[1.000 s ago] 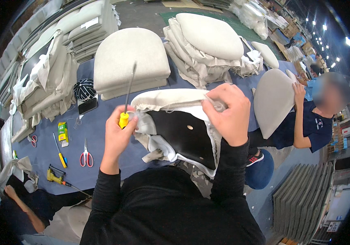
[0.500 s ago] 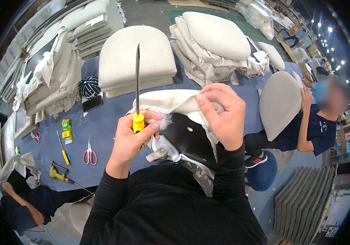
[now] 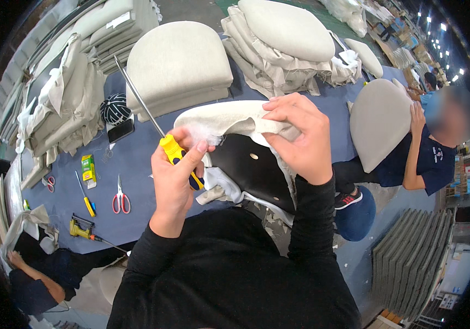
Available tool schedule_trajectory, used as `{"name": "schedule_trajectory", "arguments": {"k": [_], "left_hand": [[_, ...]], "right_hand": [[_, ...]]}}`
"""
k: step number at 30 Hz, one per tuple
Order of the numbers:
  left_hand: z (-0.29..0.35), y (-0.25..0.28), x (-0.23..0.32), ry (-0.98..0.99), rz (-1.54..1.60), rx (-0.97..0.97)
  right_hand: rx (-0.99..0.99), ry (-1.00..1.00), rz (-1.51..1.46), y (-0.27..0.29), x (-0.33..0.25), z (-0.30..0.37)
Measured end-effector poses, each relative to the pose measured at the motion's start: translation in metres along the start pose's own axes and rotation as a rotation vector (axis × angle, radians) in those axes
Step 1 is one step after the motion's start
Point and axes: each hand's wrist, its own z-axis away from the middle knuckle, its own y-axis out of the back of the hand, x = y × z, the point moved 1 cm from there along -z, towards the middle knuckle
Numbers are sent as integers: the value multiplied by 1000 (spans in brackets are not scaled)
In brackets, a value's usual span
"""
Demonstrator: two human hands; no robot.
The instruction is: The person wraps a white fabric cover around a cushion, using a staple gun to secure the fabric to the back. They repeatedly use a screwdriver to tuck and adjust the fabric edges for a tight fit, then staple them down. The process involves trimming excess fabric and ensuring a smooth finish on the cushion.
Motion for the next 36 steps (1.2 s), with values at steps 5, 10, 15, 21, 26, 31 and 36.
{"name": "schedule_trajectory", "arguments": {"k": [5, 10, 15, 21, 26, 31, 36], "left_hand": [[8, -10, -9, 12, -145, -123], [-14, -42, -23, -408, -464, -203], [-21, -55, 1, -211, -722, -259], [-2, -16, -19, -358, -740, -307], [22, 8, -31, -150, -818, -303], [27, 12, -40, -243, -866, -278], [29, 11, -40, -298, -868, -257]], "right_hand": [[25, -130, -50, 1, 1, -5], [13, -299, -108, -1, -9, -7], [18, -69, -136, -2, -8, -1], [16, -75, -63, 7, -12, 4], [55, -107, -122, 14, 5, 10], [55, -113, -155, 17, 18, 10], [64, -125, -192, 17, 23, 11]]}}
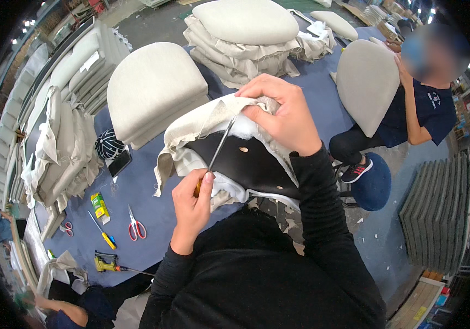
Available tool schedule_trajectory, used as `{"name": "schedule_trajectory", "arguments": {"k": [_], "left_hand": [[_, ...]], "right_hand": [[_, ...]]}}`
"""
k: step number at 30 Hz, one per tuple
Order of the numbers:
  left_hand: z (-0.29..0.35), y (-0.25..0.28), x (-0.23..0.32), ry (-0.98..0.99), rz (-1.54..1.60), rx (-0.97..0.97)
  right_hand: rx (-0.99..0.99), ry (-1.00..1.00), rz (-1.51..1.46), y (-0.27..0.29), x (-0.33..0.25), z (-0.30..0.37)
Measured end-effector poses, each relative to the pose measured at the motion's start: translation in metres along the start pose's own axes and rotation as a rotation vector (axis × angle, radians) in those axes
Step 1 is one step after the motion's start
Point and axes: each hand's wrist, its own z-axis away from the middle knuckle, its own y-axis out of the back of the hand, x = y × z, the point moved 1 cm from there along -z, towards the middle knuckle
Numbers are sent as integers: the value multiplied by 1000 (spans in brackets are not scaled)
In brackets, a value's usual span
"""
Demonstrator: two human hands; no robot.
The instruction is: The person wraps a white fabric cover around a cushion, using a staple gun to secure the fabric to the back. They repeatedly use a screwdriver to tuck and adjust the fabric edges for a tight fit, then staple them down. The process involves trimming excess fabric and ensuring a smooth finish on the cushion.
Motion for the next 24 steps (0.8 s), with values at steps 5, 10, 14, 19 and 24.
{"name": "schedule_trajectory", "arguments": {"k": [5, 10, 14, 19, 24], "left_hand": [[-3, 0, -2, -54, -24, -8], [-8, 5, -2, -47, -43, -6], [-12, 11, -3, -42, -79, -32], [-21, 13, 0, -64, -92, -21], [-31, 15, -1, -100, -97, -28]], "right_hand": [[20, -44, -6, -3, 0, -2], [-5, 3, -76, -3, 4, -1], [-28, 31, -109, -1, 5, 2], [-82, 64, -121, -1, 2, -2], [-136, 144, -153, 1, 10, -4]]}}
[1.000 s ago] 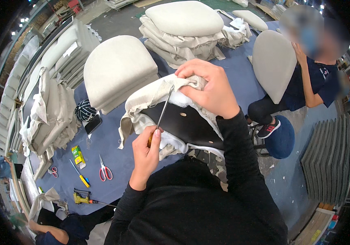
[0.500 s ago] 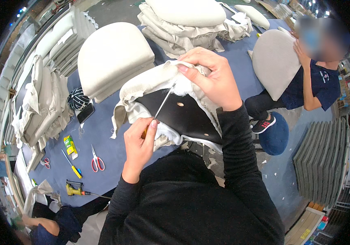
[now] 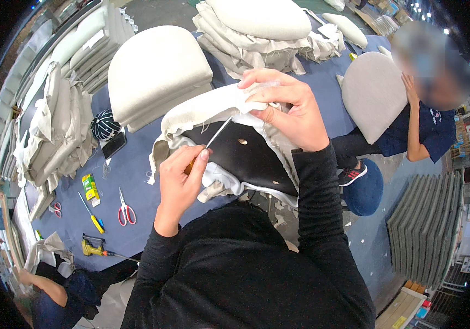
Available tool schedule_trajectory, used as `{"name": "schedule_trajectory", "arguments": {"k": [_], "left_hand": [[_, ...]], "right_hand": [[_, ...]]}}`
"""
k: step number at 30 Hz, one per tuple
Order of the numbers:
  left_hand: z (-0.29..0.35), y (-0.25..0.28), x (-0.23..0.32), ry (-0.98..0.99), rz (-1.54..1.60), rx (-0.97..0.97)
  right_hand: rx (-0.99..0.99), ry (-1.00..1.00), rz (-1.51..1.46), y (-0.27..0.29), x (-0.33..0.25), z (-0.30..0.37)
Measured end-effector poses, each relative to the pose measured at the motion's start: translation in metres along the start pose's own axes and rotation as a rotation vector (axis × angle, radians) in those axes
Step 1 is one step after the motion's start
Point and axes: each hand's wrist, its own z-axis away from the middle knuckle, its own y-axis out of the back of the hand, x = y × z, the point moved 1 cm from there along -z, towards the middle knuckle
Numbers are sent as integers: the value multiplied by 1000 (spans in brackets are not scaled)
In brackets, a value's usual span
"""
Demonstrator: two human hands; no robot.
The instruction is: The person wraps a white fabric cover around a cushion, using a staple gun to secure the fabric to the back. They repeatedly use a screwdriver to tuck and adjust the fabric edges for a tight fit, then staple them down. The process involves trimming excess fabric and ensuring a smooth finish on the cushion.
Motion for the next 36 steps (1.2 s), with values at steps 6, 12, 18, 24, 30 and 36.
{"name": "schedule_trajectory", "arguments": {"k": [6, 12, 18, 24, 30, 36], "left_hand": [[-8, 7, -1, -41, -14, 12], [19, 13, -4, 49, -51, -8], [14, 6, 8, 48, -11, -17], [11, 7, 5, 62, -26, -7], [3, 11, 8, 52, -74, -31], [3, 21, 5, 28, -65, 0]], "right_hand": [[12, -77, 3, -5, -1, -7], [78, -152, 29, 7, 11, -5], [84, -159, 8, 9, 10, -5], [71, -168, -5, 5, 6, -8], [70, -156, -28, 2, 7, -2], [-10, -98, -25, -6, -5, -9]]}}
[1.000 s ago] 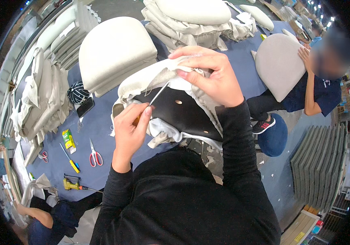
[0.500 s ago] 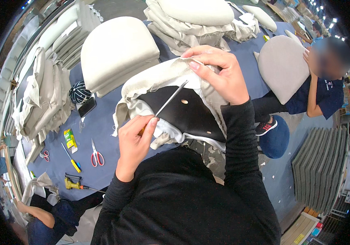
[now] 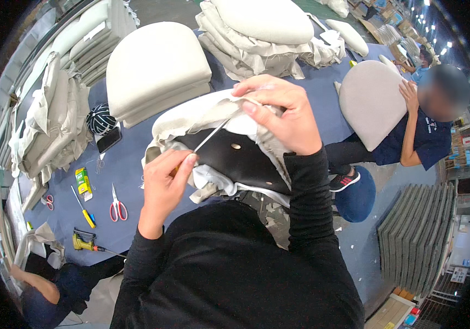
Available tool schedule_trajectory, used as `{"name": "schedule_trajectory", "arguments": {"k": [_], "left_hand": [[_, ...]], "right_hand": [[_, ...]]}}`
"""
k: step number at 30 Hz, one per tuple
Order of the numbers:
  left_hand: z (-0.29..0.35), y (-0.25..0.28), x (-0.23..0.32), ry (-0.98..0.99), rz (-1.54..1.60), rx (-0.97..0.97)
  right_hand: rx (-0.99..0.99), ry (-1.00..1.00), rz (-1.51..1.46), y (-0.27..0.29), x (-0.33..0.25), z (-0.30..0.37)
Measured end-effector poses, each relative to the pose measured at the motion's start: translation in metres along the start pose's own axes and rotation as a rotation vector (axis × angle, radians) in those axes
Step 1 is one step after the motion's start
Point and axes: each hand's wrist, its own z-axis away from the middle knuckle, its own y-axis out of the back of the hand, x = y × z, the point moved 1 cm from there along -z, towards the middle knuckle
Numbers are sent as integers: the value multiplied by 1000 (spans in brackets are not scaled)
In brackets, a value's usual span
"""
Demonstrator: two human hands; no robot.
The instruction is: The person wraps a white fabric cover around a cushion, using a staple gun to secure the fabric to the back. They repeatedly use a screwdriver to tuck and adjust the fabric edges for a tight fit, then staple them down. The process involves trimming excess fabric and ensuring a smooth finish on the cushion.
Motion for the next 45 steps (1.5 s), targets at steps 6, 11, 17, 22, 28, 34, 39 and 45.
{"name": "schedule_trajectory", "arguments": {"k": [6, 11, 17, 22, 28, 34, 39, 45], "left_hand": [[7, 9, -1, -19, -11, 6], [36, 12, -4, 23, 16, 29], [44, 6, 5, 55, 39, 66], [48, 7, -3, 60, 65, 112], [51, 21, -3, 5, 41, 69], [59, 34, 6, -54, 13, -2], [57, 51, 19, -121, -37, -78], [61, 77, 52, -41, -113, -186]], "right_hand": [[-31, 32, -2, -6, -7, -3], [-26, -16, 19, -14, -13, -9], [-11, -99, -91, -24, -19, -11], [-52, -162, -75, -25, -22, -12], [-188, -250, -349, -23, -35, 7], [-344, -199, -193, -24, -30, 31], [-425, -96, -114, -26, -39, 42], [-492, -100, -127, -38, -50, 47]]}}
